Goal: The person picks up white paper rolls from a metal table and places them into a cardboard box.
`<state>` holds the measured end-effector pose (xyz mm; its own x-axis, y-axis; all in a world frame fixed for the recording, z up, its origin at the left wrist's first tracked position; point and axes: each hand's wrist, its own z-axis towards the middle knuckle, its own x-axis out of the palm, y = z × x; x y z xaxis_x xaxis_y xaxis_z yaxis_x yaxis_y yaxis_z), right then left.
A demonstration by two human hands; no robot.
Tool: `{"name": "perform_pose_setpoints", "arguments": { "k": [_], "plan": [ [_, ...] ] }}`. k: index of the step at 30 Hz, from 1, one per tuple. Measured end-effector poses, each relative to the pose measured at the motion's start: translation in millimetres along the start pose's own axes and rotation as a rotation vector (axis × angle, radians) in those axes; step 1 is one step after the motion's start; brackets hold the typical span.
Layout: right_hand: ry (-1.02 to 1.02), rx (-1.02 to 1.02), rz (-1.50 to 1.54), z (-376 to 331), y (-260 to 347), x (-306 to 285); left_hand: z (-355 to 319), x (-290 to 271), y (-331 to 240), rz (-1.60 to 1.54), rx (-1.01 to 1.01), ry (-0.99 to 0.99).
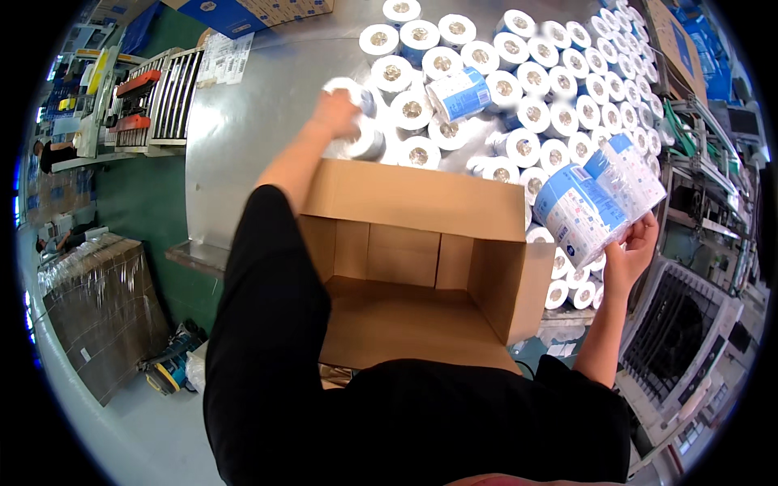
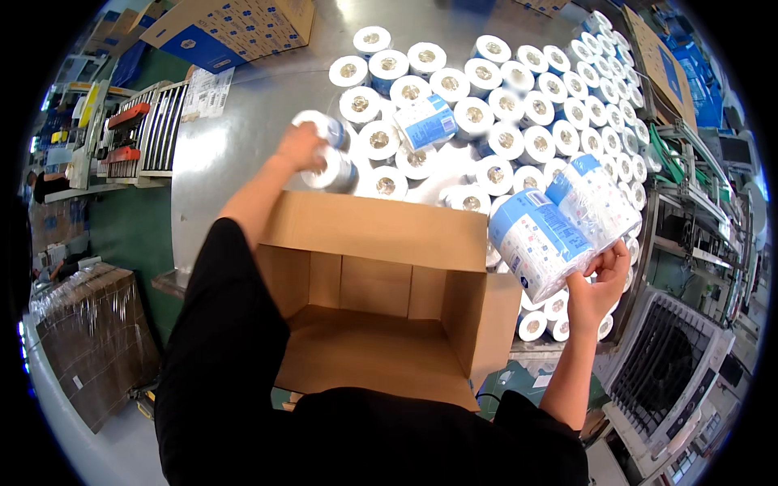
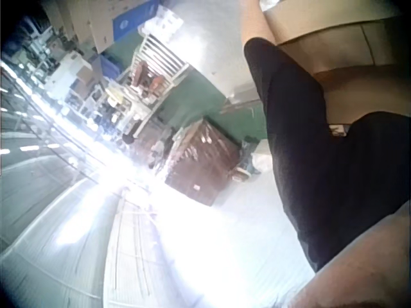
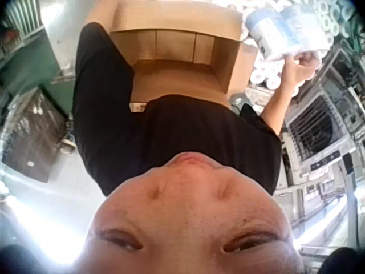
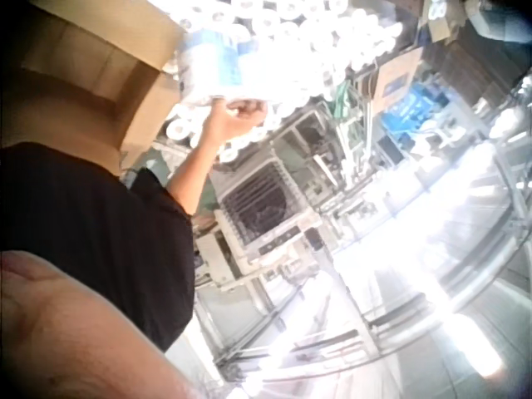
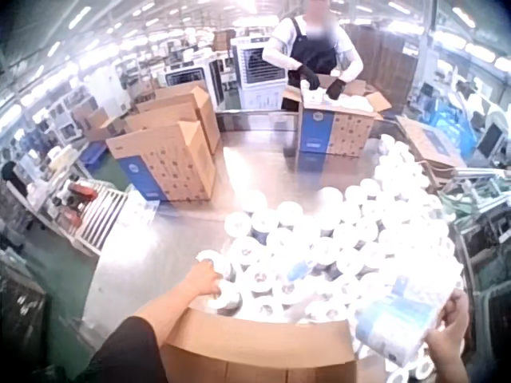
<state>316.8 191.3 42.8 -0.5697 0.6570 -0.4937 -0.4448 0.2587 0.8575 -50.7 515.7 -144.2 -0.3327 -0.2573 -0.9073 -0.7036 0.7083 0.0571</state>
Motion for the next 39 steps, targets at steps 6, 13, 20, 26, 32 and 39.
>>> {"name": "perform_pose_setpoints", "arguments": {
  "k": [6,13,20,26,32,39],
  "plan": [
    [0.097,-0.359,-0.224,-29,59,-35,-118,-125,54,-0.546,-0.301,-0.727],
    [1.152,-0.764,-0.375,-81,123,14,-275,-135,-53,-1.009,-0.132,0.305],
    [1.404,-0.405,-0.488,-195,42,207,-254,37,-79,0.203,0.445,0.326],
    [1.253,-0.282,-0.527,-287,-8,338,-231,-9,-84,-0.022,0.309,0.914],
    [1.65,-0.344,-0.687,-259,11,319,-137,-135,-92,-0.844,0.109,-0.096],
    [1.581,-0.622,-0.499,-258,16,285,16,6,-96,-0.123,0.285,-0.135]
  ]
}}
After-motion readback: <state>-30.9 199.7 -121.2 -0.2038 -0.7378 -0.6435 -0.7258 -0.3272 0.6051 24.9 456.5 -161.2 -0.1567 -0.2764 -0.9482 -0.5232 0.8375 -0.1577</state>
